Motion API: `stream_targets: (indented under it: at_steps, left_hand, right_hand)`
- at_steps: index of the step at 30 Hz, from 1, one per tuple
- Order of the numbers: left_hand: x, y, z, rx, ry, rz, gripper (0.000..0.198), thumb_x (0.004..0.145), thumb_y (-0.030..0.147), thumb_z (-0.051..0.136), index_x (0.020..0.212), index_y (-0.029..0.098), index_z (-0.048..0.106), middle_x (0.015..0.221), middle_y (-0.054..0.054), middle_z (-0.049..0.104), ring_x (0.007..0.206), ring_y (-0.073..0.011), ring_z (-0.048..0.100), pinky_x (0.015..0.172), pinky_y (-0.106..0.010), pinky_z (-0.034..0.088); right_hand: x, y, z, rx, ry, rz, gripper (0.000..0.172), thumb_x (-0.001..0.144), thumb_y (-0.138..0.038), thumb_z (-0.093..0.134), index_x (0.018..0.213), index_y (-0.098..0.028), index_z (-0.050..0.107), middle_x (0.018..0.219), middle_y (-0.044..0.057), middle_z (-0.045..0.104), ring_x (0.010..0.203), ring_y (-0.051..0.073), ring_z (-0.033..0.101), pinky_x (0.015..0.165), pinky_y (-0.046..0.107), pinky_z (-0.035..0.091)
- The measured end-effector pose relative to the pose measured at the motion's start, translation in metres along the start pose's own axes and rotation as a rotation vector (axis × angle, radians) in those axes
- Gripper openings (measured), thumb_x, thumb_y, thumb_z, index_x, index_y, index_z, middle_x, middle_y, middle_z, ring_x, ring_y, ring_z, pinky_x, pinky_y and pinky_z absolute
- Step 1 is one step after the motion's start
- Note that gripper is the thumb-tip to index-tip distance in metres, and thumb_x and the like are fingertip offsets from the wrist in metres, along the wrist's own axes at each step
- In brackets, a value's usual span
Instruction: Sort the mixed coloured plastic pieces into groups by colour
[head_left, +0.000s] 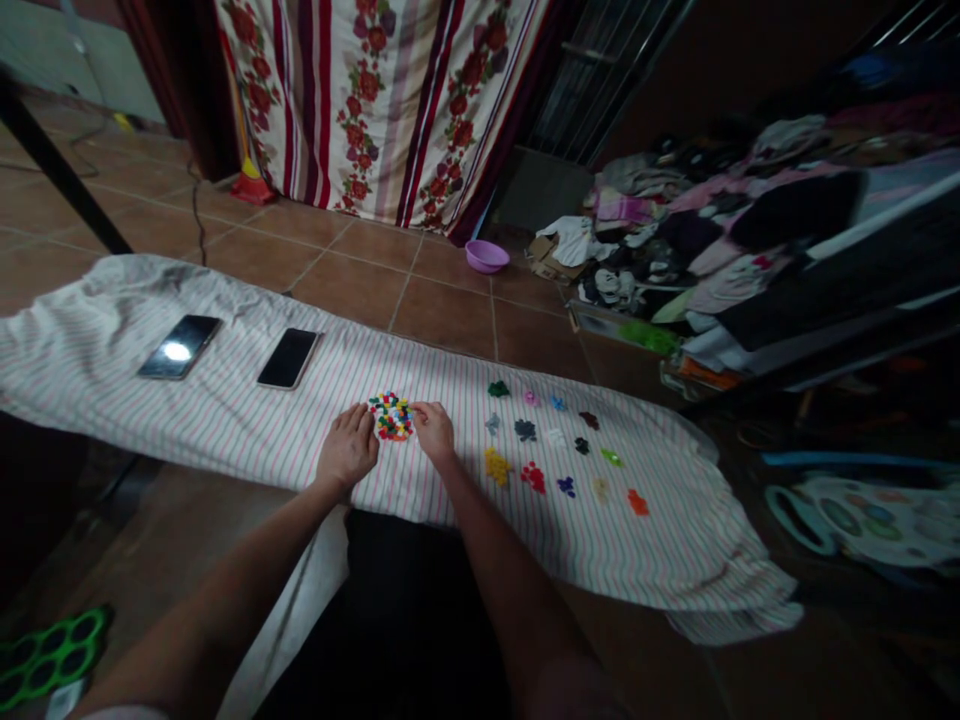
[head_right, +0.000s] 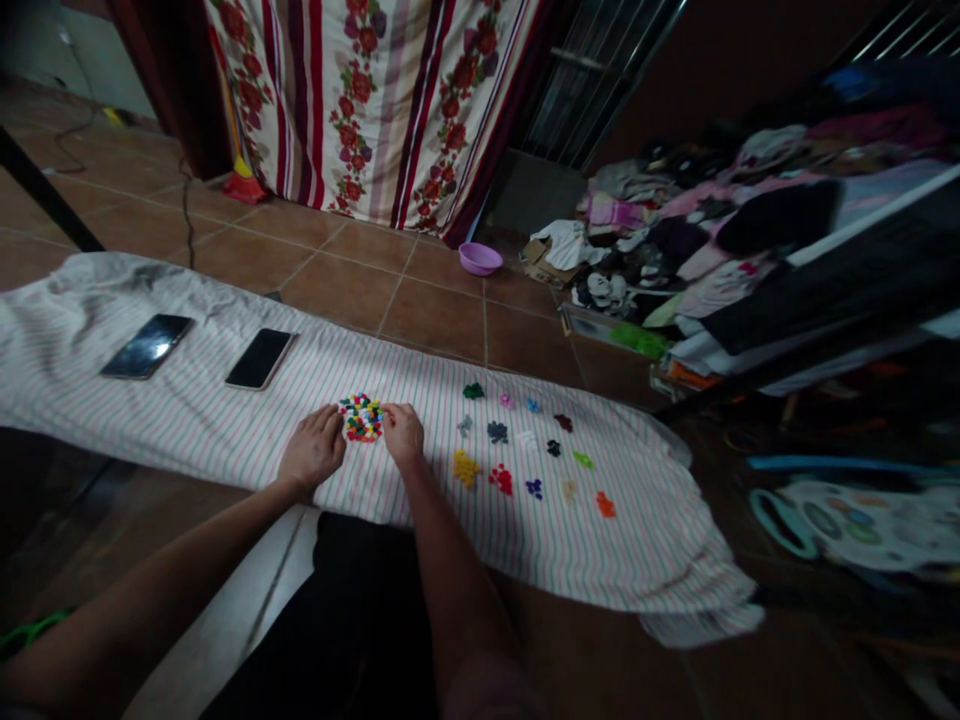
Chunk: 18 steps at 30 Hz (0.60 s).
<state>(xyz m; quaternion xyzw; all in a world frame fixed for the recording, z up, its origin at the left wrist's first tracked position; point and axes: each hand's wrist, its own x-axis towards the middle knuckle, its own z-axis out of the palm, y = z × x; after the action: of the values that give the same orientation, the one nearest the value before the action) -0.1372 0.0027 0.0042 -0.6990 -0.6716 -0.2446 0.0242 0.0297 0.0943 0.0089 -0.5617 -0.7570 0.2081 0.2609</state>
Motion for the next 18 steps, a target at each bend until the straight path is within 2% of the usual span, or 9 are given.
stream_targets:
  at_steps: [9,18]
  left_hand:
    - [0.0007,0.0013,-0.0006,0.025,-0.004,0.002,0.038,0.088,0.021,0.039,0.118,0.009,0.059,0.133,-0.018,0.058,0.129,-0.0301,0.049,0.108,-0.045,0.040]
    - [-0.0002,0.0003,0.0031,0.017,0.018,0.002,0.039,0.088,0.022,0.040,0.120,0.010,0.058,0.133,-0.018,0.058,0.128,-0.0305,0.050,0.107,-0.046,0.040]
  right_hand:
    - [-0.0048,-0.0032,0.0016,-0.083,0.040,0.027,0.023,0.088,-0.013,0.051,0.103,-0.022,0.066,0.098,0.002,0.065,0.083,0.013,0.062,0.078,0.023,0.045]
    - [-0.0015,-0.0017,0.0049,-0.143,0.056,0.042,0.013,0.088,-0.016,0.052,0.097,-0.020,0.061,0.095,0.002,0.068,0.091,0.015,0.062,0.077,0.023,0.041]
